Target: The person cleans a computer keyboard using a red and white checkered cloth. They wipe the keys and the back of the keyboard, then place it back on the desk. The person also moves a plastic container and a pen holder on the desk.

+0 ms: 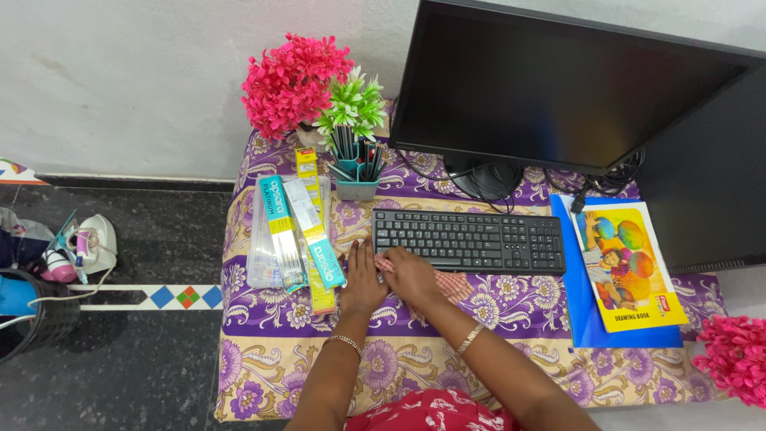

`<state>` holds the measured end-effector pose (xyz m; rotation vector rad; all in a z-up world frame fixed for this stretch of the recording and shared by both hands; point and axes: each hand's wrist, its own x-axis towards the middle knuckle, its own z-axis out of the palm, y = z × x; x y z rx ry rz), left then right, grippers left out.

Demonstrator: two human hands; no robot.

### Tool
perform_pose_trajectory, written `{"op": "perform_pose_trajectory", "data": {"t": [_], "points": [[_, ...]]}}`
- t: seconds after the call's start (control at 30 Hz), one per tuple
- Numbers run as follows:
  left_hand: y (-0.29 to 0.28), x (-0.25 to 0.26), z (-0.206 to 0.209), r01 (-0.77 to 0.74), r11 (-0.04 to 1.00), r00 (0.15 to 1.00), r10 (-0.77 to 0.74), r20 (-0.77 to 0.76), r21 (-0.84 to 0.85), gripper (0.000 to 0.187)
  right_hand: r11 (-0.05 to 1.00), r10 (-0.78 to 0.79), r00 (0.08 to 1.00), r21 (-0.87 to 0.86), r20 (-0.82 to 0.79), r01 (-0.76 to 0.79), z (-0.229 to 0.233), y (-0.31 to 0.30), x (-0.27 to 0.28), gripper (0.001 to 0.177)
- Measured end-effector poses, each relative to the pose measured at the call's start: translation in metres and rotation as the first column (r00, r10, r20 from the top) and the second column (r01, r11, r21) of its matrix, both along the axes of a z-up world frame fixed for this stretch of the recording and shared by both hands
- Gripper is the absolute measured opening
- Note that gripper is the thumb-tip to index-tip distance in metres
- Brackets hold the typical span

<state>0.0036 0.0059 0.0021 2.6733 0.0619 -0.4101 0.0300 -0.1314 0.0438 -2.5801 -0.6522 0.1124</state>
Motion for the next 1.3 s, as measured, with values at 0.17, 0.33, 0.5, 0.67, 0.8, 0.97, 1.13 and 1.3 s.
{"op": "perform_pose_trajectory", "data": {"t": [0.17,0.33,0.5,0.67,0.8,0.97,1.13,1.3], "points": [[0.000,0.000,-0.005,0.007,1.000,1.000,-0.007,0.030,-0.003,0.097,0.981,-0.188,0.977,-0.033,0.100,0.192,-0.010,0.016,0.036,0.029],[0.000,0.001,-0.011,0.004,1.000,0.995,-0.002,0.096,-0.022,0.098,0.978,-0.205,0.969,-0.009,0.141,0.208,-0.009,0.011,0.043,0.029],[-0.001,0.000,-0.011,-0.001,1.000,0.998,0.000,0.063,0.022,0.098,0.987,-0.140,0.990,-0.075,0.006,0.140,-0.007,0.013,0.010,0.028],[-0.001,0.001,-0.015,-0.001,0.998,0.998,-0.003,0.058,0.062,0.094,0.996,-0.094,0.996,-0.008,-0.003,0.094,0.001,0.007,-0.008,0.030],[-0.003,-0.002,-0.033,-0.003,0.990,0.987,-0.019,0.160,0.138,0.089,0.995,0.070,0.991,0.060,0.113,-0.077,0.000,0.008,-0.008,0.035],[-0.001,0.002,-0.024,0.004,1.000,0.998,-0.003,0.065,-0.010,0.096,0.998,-0.030,0.996,-0.049,0.085,0.034,0.002,0.022,0.034,0.032],[-0.002,0.001,-0.006,0.028,0.992,1.000,-0.029,0.004,0.121,0.092,0.990,-0.090,0.987,-0.095,0.130,0.103,-0.002,0.034,0.093,0.039],[-0.003,0.000,-0.006,-0.001,0.998,0.996,-0.004,0.085,0.068,0.098,0.965,-0.196,0.968,-0.145,0.158,0.219,-0.011,0.040,0.120,0.042]]}}
